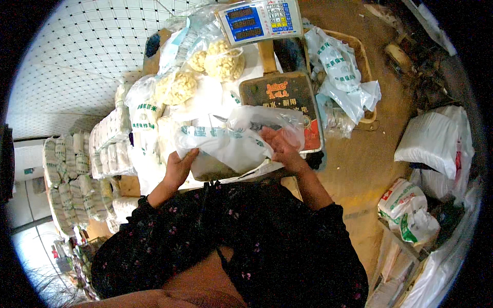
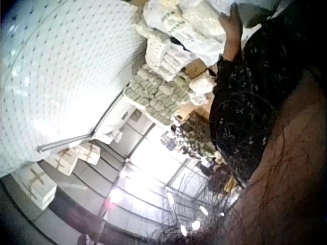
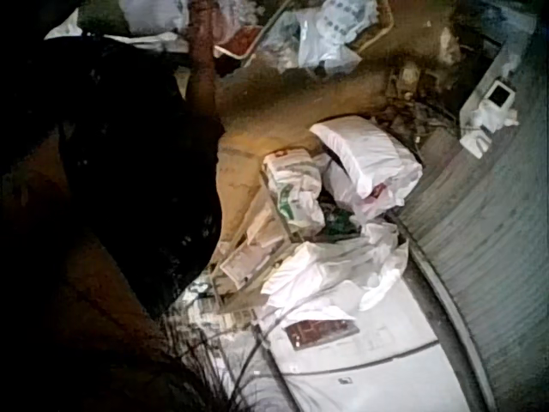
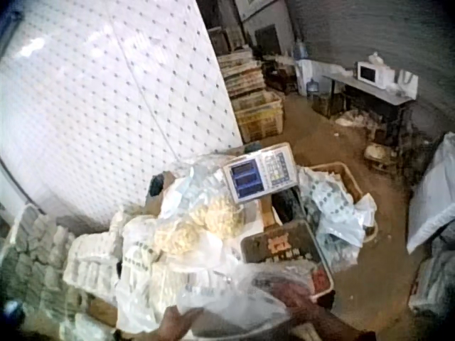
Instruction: The person scoops garlic cloves from a large sack into small plastic bags, weighs each bag on a digital scale, and adjusts the contents to reach a target weight. The person then ties the bags and places them aside.
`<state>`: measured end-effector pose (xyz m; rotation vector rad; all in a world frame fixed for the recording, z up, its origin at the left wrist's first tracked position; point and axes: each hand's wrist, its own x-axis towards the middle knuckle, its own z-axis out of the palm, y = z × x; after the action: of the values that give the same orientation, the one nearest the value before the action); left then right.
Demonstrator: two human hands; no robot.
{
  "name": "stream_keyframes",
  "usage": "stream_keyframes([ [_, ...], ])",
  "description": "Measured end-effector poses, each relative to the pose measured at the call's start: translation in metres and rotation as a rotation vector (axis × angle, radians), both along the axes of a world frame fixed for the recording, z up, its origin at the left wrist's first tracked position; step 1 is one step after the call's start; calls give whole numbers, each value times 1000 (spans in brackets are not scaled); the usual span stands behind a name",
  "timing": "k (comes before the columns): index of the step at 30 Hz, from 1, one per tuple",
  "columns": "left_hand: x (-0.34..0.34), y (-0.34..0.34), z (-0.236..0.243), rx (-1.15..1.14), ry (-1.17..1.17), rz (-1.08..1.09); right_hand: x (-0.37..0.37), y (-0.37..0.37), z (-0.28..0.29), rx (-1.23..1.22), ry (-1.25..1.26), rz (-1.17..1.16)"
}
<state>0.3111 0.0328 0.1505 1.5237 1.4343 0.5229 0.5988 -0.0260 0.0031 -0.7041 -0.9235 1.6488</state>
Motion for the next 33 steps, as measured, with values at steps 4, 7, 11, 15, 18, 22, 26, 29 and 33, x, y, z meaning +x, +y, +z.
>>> stream_keyframes([
  [4, -22, 2, 2, -148, 73, 47, -33, -18, -28, 132, -431, 102],
  [7, -28, 6, 3, -194, -11, 84, -65, -28, -72, -68, -370, 122],
  [11, -19, 11, -23, -311, 95, -31, -101, -36, -98, -515, -87, 83],
  [15, 8, 41, -61, -353, 411, -295, -120, -29, -99, -617, 458, -83],
  [18, 38, 66, -58, -536, 248, -262, -116, -17, -91, -588, 621, -78],
  [22, 53, 86, -39, -513, 162, -485, -108, -9, -59, -583, 671, -66],
  [26, 39, 57, -54, -871, -385, -503, -94, -1, -47, -599, 495, 23],
  [29, 50, 50, -60, -675, -293, -573, -78, 1, -11, -677, 509, 19],
  [33, 51, 59, -101, -480, -220, -513, -50, 11, -11, -675, 451, 83],
])
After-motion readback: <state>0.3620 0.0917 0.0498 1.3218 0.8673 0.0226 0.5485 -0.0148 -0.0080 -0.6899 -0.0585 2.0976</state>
